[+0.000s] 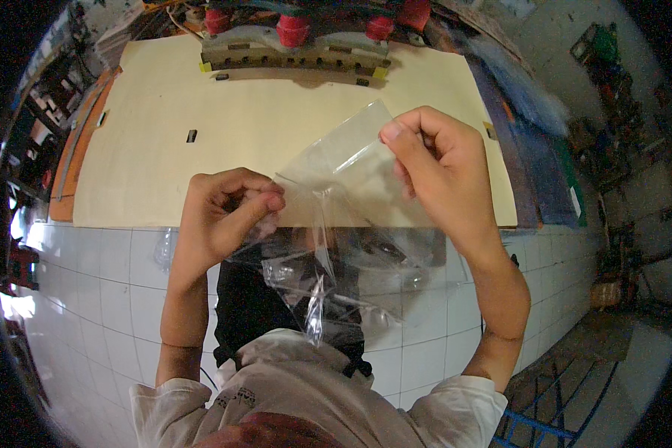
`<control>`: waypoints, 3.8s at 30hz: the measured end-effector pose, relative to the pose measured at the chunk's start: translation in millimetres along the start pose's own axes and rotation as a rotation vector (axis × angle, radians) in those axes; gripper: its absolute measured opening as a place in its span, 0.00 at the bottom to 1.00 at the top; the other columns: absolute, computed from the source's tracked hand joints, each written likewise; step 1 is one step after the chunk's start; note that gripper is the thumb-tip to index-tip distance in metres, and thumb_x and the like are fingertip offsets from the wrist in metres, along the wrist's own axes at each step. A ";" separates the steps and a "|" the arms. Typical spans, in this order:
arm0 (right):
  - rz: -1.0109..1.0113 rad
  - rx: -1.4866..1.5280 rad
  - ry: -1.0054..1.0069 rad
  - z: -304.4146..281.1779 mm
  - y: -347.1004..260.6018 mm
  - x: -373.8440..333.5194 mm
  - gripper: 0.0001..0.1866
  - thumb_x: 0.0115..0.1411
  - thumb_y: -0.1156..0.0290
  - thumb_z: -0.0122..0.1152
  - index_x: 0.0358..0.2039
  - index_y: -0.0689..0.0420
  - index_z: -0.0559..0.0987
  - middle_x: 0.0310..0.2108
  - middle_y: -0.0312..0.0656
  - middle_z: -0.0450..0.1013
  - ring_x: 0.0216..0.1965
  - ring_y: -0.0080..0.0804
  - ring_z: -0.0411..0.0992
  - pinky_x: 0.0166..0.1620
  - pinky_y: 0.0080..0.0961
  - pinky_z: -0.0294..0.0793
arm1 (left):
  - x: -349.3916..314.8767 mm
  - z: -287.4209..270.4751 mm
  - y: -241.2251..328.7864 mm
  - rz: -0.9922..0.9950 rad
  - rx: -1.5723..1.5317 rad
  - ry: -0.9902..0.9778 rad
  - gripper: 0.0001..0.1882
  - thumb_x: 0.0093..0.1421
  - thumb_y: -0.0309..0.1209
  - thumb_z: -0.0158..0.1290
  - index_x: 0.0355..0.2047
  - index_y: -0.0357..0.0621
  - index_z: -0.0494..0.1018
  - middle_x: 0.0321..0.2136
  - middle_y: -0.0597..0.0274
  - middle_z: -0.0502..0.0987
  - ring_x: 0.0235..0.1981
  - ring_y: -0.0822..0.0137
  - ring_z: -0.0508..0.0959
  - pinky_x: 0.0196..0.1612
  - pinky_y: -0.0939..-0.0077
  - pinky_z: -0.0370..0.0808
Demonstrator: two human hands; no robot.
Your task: The person opens and stretches a transparent plastic bag by hand, folds its corners, and flattens it along the work surface.
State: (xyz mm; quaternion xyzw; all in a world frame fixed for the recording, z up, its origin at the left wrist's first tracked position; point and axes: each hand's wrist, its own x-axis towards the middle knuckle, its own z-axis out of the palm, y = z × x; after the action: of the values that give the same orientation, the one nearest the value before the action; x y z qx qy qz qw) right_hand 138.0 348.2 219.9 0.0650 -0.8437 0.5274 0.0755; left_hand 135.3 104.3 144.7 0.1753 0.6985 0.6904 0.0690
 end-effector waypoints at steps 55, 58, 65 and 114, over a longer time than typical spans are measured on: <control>-0.706 -0.658 -0.152 43.4 39.2 -37.0 0.13 0.44 0.73 0.67 0.33 0.54 0.78 0.26 0.35 0.72 0.23 0.32 0.72 0.28 0.28 0.71 | -13.2 20.4 -7.5 0.329 0.561 0.046 0.09 0.51 0.24 0.58 0.33 0.35 0.75 0.24 0.52 0.77 0.24 0.59 0.78 0.31 0.74 0.75; -0.639 -0.574 -0.112 38.7 50.9 -38.1 0.10 0.45 0.75 0.67 0.31 0.54 0.79 0.25 0.35 0.72 0.24 0.33 0.73 0.28 0.29 0.71 | -12.2 10.0 -15.3 0.707 0.714 -0.035 0.16 0.46 0.31 0.64 0.35 0.41 0.75 0.32 0.54 0.78 0.34 0.58 0.79 0.41 0.66 0.76; -0.598 -0.497 -0.073 30.5 59.5 -39.9 0.08 0.48 0.77 0.65 0.30 0.54 0.79 0.26 0.36 0.73 0.25 0.35 0.74 0.29 0.29 0.73 | -6.8 9.1 -19.1 1.038 1.112 -0.133 0.10 0.46 0.34 0.59 0.31 0.50 0.75 0.33 0.66 0.76 0.42 0.64 0.77 0.52 0.55 0.72; -0.333 0.606 -0.469 -12.1 62.7 -21.2 0.13 0.60 0.66 0.58 0.34 0.64 0.75 0.31 0.37 0.72 0.32 0.23 0.70 0.38 0.20 0.70 | 31.5 38.1 32.8 0.933 0.376 -0.292 0.04 0.49 0.28 0.62 0.26 0.42 0.80 0.36 0.58 0.75 0.32 0.65 0.77 0.33 0.75 0.74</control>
State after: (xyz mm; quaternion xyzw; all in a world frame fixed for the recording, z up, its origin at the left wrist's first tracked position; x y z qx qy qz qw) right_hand 147.6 387.0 165.8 0.3381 -0.6226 0.7034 -0.0568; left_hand 123.9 150.4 180.3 0.5715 0.6412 0.4786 -0.1820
